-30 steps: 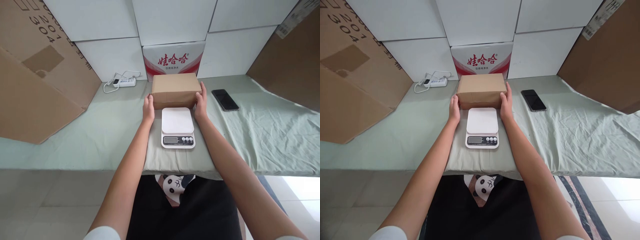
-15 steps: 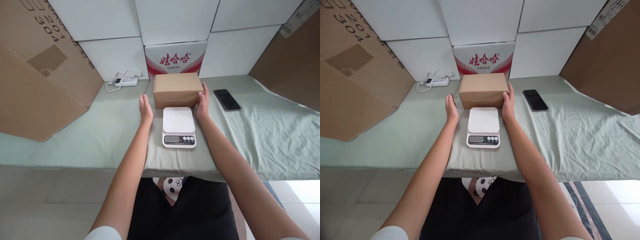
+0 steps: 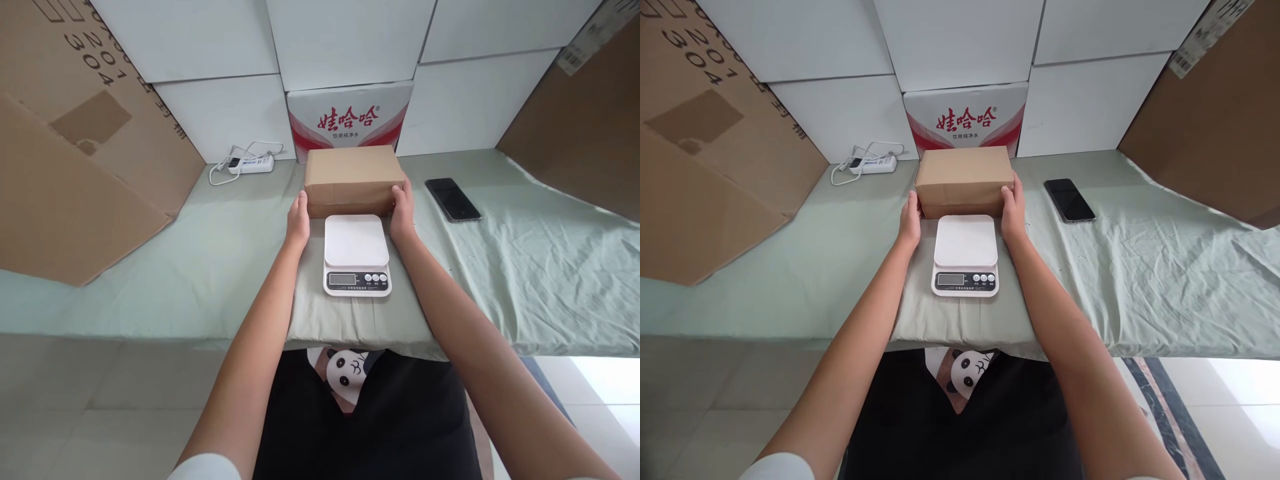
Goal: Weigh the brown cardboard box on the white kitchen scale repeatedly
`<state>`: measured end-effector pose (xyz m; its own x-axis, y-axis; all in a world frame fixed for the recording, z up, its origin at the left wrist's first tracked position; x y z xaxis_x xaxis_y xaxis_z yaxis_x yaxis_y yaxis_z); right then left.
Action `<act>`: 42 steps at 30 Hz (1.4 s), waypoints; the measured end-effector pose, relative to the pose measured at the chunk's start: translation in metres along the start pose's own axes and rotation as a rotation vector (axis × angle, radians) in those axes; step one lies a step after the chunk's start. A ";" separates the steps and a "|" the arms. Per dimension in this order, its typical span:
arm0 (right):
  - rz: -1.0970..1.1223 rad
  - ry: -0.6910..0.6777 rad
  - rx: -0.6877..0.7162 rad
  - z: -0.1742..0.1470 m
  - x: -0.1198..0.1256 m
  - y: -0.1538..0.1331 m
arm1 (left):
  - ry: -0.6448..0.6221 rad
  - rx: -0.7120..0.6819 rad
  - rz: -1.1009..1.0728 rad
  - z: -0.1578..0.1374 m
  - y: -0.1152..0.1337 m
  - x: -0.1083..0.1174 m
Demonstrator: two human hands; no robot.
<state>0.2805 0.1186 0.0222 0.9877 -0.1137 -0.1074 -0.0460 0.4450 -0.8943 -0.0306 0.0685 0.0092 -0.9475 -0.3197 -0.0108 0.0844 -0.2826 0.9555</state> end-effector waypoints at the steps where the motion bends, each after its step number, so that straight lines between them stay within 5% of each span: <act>1: -0.009 -0.012 0.007 -0.001 -0.001 -0.002 | 0.001 0.038 0.002 -0.001 0.000 0.000; 14: -0.037 -0.052 0.202 -0.028 -0.013 -0.074 | 0.050 -0.089 -0.030 -0.017 0.046 0.003; 20: -0.061 -0.033 0.208 -0.068 0.002 -0.108 | 0.047 -0.138 0.011 -0.055 0.072 0.013; 29: -0.106 0.022 0.168 -0.140 0.051 -0.113 | -0.091 -0.057 0.026 -0.137 0.080 0.021; 42: -0.107 0.010 0.120 -0.136 0.049 -0.115 | -0.056 -0.010 -0.046 -0.138 0.081 0.022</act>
<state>0.3134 -0.0590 0.0604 0.9844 -0.1752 -0.0194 0.0783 0.5331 -0.8424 -0.0018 -0.0865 0.0454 -0.9661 -0.2553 -0.0377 0.0435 -0.3050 0.9513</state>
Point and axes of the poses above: each hand's wrist, its own z-axis towards the middle knuckle, its own x-axis out of the back of the hand, y = z × x, the point moved 7 cm from there along z, towards the middle knuckle, and after that the axes turned 6 degrees about z, right-handed, at the moved point
